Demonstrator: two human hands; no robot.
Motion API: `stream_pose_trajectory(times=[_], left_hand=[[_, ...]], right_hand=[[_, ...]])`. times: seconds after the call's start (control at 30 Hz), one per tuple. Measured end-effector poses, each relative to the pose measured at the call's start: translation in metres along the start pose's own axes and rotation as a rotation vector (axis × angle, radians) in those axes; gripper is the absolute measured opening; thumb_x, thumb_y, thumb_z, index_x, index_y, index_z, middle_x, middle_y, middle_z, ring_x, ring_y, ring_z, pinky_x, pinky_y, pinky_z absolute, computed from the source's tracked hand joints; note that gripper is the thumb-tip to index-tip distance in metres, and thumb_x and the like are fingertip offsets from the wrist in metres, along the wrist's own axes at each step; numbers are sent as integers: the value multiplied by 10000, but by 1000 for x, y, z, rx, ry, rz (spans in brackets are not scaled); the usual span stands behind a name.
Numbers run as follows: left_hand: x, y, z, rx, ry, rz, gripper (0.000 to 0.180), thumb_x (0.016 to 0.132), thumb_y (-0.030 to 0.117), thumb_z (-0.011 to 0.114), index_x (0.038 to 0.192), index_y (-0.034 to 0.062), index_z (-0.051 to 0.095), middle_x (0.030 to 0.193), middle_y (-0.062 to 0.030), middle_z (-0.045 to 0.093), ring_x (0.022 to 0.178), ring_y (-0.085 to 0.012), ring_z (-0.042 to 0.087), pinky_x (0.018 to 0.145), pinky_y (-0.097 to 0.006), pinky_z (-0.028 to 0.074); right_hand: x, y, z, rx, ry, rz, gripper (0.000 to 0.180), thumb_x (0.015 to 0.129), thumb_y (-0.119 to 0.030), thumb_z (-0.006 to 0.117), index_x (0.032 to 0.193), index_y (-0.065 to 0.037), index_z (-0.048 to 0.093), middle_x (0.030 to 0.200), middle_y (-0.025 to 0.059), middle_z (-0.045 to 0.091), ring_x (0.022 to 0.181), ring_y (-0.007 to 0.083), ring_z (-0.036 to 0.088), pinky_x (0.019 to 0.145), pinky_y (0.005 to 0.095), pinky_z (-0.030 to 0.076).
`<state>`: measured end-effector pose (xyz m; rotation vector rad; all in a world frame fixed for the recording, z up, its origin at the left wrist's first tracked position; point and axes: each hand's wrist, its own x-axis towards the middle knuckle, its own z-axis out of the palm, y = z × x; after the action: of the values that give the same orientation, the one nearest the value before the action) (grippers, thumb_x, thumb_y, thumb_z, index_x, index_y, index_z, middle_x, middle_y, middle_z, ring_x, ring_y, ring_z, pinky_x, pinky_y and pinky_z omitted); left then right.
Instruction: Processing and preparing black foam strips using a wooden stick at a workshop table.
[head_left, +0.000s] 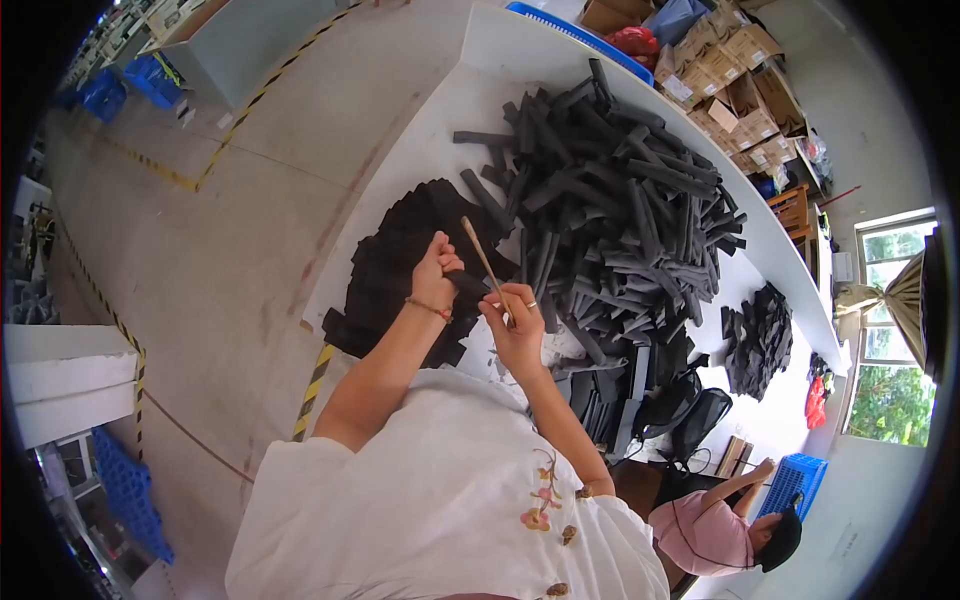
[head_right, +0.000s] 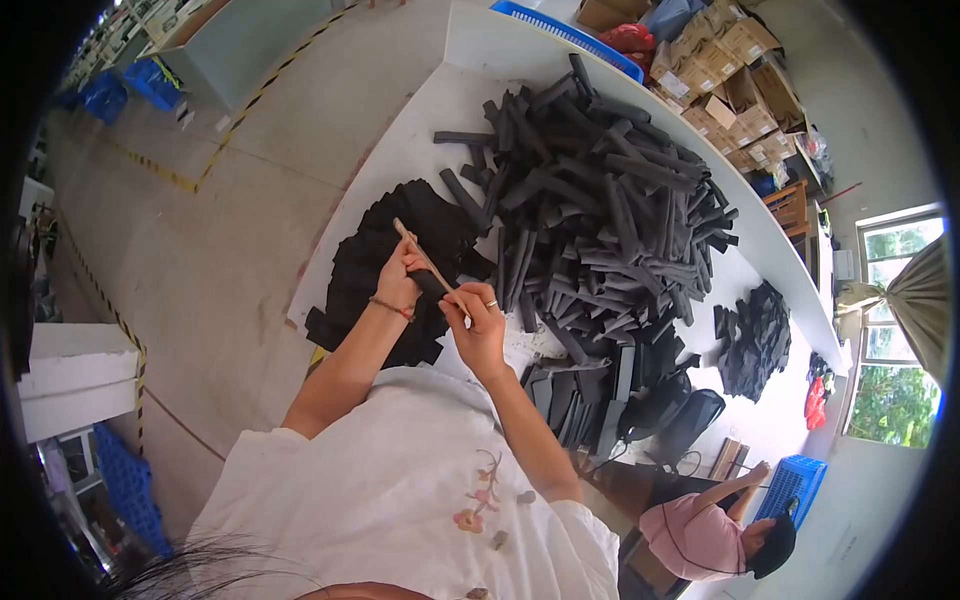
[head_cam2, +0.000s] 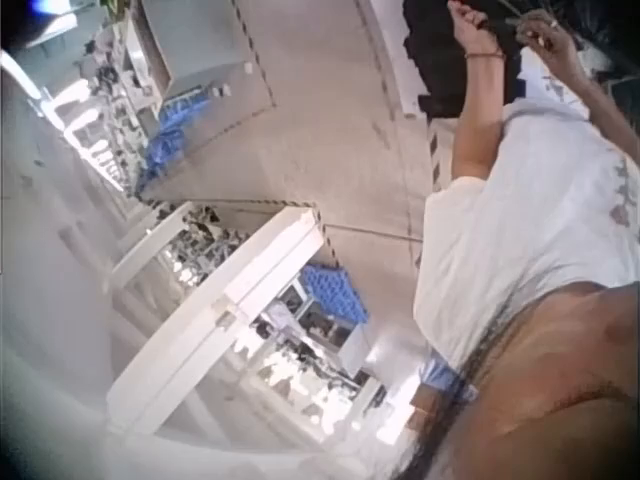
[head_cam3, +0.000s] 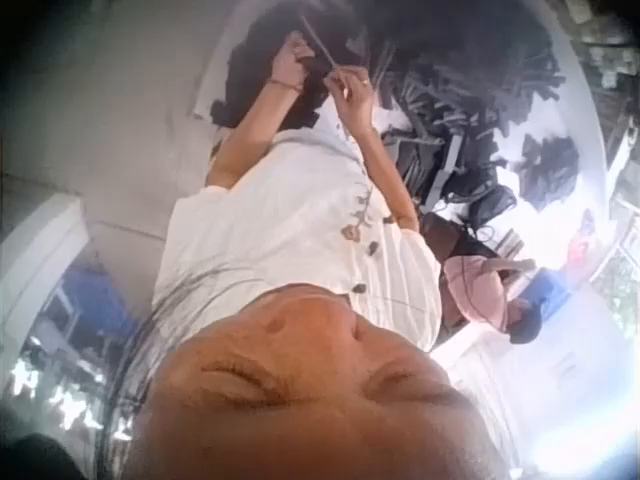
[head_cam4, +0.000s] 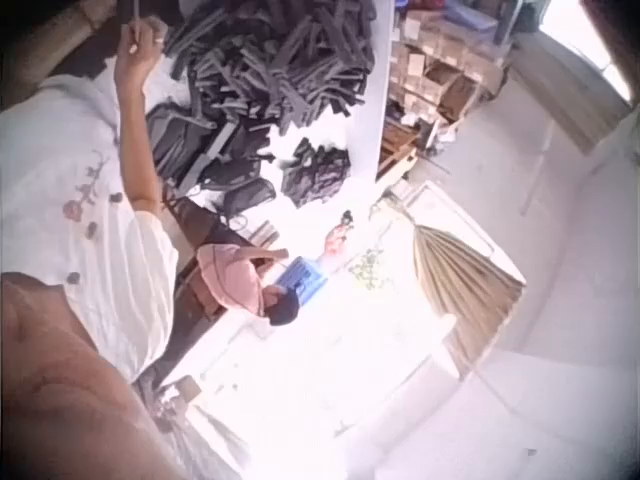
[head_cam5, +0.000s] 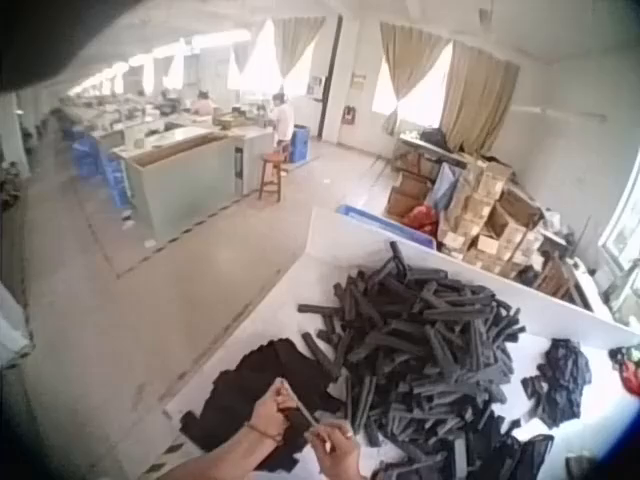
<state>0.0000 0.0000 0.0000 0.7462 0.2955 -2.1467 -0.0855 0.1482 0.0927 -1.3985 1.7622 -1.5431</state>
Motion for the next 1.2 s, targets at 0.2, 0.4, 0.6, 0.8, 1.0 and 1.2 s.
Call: stream_pose_trajectory(times=[0.2, 0.4, 0.6, 0.8, 1.0, 1.2], left_hand=[[1, -4, 9, 1, -60, -19, 131, 889, 132, 638, 813, 57, 562, 653, -9, 498, 466, -53, 412, 424, -176, 334], [-9, -4, 11, 303, -78, -53, 144, 894, 188, 638, 928, 57, 591, 699, -11, 551, 549, -103, 509, 492, -208, 424], [-74, 7, 76, 1268, -875, -141, 547, 869, 251, 659, 1307, -21, 474, 972, -49, 655, 857, -92, 587, 769, -212, 461], [-87, -29, 85, 1650, -862, 10, 257, 939, 253, 561, 924, -1, 599, 764, 15, 563, 665, -50, 485, 594, -217, 415], [-108, -59, 63, 1476, -792, 1, 247, 989, 230, 428, 911, 18, 527, 795, -55, 593, 654, -104, 565, 572, -236, 469], [-142, -59, 30, 1456, -864, -300, 277, 997, 228, 368, 917, 10, 518, 818, -79, 615, 681, -130, 598, 584, -260, 504]], right_hand=[[1, -9, 0, -75, 43, 37, 157, 801, -26, 706, 948, -19, 650, 901, 63, 556, 606, 115, 559, 503, 239, 443], [2, -5, -2, -74, 12, -43, 92, 802, 12, 684, 878, 16, 631, 851, 61, 547, 607, 128, 500, 512, 236, 381], [12, -9, -32, -79, -117, 170, 63, 822, -1, 648, 883, 6, 638, 811, 85, 544, 689, 194, 537, 603, 273, 431], [28, -14, -39, -22, 139, 25, 98, 779, 93, 582, 841, 21, 605, 799, 91, 512, 711, 216, 529, 645, 294, 439], [57, -23, -65, -56, 519, -27, 101, 882, -13, 574, 801, -12, 515, 799, 49, 461, 671, 147, 452, 589, 257, 374], [88, -14, -93, 173, 716, 31, 123, 968, -199, 528, 926, -88, 557, 646, -80, 429, 516, 10, 346, 458, 169, 276]])
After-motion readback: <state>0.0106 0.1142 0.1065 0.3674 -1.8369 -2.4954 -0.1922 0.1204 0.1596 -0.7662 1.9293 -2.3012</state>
